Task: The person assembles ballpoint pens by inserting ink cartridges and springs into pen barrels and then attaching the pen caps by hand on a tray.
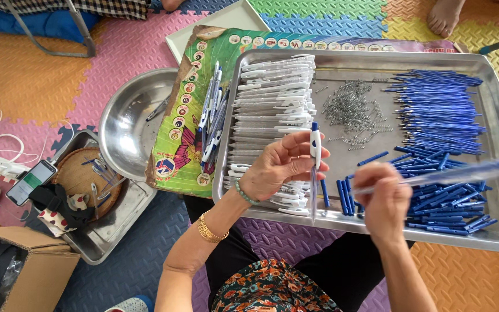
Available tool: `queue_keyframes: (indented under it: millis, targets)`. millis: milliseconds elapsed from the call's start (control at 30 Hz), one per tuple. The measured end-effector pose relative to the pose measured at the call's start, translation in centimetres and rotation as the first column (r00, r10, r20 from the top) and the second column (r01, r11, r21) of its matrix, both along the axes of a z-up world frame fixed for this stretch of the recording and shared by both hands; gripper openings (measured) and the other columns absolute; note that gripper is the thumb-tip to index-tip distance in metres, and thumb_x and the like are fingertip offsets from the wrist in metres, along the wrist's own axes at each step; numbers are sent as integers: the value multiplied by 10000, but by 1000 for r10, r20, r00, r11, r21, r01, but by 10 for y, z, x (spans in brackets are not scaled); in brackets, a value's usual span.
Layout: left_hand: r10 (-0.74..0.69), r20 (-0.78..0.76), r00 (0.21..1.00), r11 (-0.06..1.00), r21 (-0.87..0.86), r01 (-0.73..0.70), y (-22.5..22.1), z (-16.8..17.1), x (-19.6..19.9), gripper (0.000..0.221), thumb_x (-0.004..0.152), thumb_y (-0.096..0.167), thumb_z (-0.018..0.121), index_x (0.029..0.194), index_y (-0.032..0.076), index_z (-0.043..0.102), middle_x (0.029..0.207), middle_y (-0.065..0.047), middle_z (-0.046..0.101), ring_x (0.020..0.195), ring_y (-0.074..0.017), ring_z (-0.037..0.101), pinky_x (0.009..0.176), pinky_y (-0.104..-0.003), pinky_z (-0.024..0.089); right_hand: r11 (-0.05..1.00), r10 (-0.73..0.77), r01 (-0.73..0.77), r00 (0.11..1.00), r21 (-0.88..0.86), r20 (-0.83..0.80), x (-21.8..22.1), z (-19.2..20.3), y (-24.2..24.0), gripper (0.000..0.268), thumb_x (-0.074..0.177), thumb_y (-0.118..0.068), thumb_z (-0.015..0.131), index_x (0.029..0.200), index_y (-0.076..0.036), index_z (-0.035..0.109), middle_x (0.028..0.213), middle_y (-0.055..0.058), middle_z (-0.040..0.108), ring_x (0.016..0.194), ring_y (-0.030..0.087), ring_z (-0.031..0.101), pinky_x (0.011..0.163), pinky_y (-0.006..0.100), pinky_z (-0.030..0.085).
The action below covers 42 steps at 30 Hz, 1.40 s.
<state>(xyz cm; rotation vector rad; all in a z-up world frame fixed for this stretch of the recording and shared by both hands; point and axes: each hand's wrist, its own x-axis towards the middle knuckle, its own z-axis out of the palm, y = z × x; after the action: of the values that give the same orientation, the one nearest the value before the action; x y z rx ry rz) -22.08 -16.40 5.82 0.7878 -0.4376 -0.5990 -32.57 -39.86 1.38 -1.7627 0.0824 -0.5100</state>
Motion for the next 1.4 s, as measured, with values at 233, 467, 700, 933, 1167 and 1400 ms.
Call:
queue_keyframes:
  millis: [233,467,700,933,1167,1400]
  targets:
    - [-180,-168,969,982,-91,167,-8,-14,-5,555,1140,28,658,1676,87,527,1417,-174,733,1186,-278,794,1015,-493,693,924,36,-76,993,374,112,2,51,18,208,1127,-107,643,1023,73,646,1031,230,679,784,258,752,740,409,688]
    - [-199,-292,936,976,-141,164,-27,-36,-12,453,1184,119,627,1619,8,569,1387,-180,752,1151,-209,791,976,-344,705,987,40,-70,979,142,201,8,64,40,174,970,118,797,1085,120,667,1063,260,742,953,286,802,881,403,674]
    - [-217,-353,910,972,-164,168,-27,-36,-14,399,1178,100,632,1549,-45,615,1245,-181,763,1103,-216,785,959,-318,707,998,-21,7,979,69,203,3,59,39,172,978,93,830,1085,114,697,1016,255,762,953,276,804,882,395,657]
    - [-272,-394,878,960,-169,222,-25,-34,-18,377,1182,149,659,1541,35,656,1214,-158,794,1004,-225,804,874,-365,710,999,-34,35,976,-2,216,3,57,41,196,934,82,889,1061,81,740,1022,206,794,1039,260,796,927,371,641]
    - [-192,-371,909,980,-124,157,-35,-53,-20,373,1166,141,689,1530,65,679,1202,-131,804,994,-200,801,872,-367,708,998,-36,49,971,-51,235,1,59,43,184,935,92,887,1077,63,773,1044,206,807,1076,310,813,935,377,648]
    - [39,-329,944,999,15,-36,-49,-51,-34,431,1126,122,731,1546,58,662,1136,-136,795,960,-181,787,804,-332,727,999,-33,31,962,9,271,8,49,45,187,934,99,883,1055,73,744,998,222,809,1041,327,825,895,402,651]
